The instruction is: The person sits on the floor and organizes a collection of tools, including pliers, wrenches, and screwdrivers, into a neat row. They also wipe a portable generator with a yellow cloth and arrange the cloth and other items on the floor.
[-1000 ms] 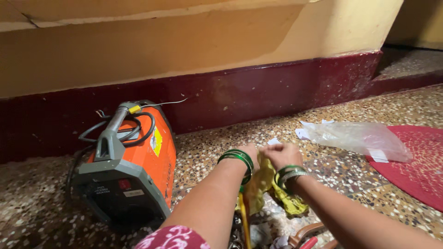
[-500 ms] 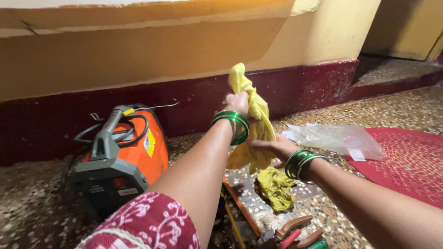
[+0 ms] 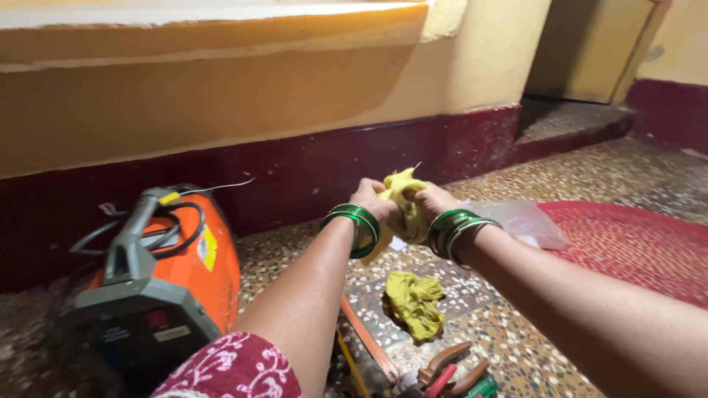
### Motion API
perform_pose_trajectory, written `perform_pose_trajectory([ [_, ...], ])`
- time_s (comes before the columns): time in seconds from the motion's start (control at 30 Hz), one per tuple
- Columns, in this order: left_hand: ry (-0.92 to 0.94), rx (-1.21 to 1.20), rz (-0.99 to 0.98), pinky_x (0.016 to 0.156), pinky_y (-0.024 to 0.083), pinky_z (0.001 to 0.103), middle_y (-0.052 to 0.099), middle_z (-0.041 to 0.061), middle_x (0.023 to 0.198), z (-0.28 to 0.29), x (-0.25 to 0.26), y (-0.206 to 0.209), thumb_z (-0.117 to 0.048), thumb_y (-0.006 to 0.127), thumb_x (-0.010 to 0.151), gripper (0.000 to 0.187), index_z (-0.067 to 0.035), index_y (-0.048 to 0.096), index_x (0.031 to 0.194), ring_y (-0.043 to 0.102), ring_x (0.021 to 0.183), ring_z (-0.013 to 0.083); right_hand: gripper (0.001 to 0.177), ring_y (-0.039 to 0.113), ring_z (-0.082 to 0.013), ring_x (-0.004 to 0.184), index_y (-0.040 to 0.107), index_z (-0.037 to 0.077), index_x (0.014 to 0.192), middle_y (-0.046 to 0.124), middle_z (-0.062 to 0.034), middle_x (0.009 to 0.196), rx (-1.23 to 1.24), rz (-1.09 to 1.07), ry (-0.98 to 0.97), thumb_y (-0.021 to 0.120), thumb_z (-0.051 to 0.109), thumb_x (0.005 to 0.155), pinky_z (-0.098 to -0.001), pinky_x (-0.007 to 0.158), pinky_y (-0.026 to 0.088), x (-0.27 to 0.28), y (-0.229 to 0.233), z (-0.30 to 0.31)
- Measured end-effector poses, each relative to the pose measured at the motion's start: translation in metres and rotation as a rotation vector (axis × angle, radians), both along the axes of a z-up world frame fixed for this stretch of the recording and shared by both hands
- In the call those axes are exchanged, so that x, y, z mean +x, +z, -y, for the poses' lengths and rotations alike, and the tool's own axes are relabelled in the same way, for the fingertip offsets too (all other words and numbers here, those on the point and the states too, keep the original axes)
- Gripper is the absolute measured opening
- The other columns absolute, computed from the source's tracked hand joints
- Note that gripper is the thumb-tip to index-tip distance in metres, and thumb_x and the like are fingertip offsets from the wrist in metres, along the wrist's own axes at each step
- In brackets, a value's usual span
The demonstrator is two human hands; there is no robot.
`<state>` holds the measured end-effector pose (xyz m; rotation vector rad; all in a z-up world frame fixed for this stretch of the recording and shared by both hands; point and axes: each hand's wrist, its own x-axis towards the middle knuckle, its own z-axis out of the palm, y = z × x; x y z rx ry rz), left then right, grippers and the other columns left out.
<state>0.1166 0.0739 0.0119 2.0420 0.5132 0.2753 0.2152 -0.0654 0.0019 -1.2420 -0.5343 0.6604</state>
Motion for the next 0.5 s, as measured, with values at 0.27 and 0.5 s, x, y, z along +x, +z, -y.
perform_pose_trajectory([
  [0.27, -0.287, -0.865, -0.008, 0.093, 0.062, 0.059, 0.07, 0.019, 0.114, 0.028, 0.007, -0.014, -0.009, 0.051, 0.077, 0.047, -0.01, 0.061, 0.123, 0.074, 0.103, 0.0338, 0.044, 0.071, -0.0259, 0.097, 0.063, 0.018, 0.131, 0.07, -0.0135, 0.116, -0.242, -0.032, -0.232, 0.051, 0.02, 0.089, -0.054, 0.089, 0.06, 0.002, -0.021, 0.034],
  [0.5, -0.15, -0.821, 0.141, 0.084, 0.059, 0.04, 0.074, 0.015, 0.112, 0.016, 0.028, -0.024, -0.022, 0.054, 0.091, 0.039, -0.006, 0.068, 0.123, 0.074, 0.093, 0.0266, 0.038, 0.076, -0.0262, 0.092, 0.065, 0.011, 0.125, 0.076, -0.0122, 0.11, -0.173, -0.326, -0.056, 0.065, 0.029, 0.091, -0.0408, 0.082, 0.065, -0.034, -0.017, 0.034],
])
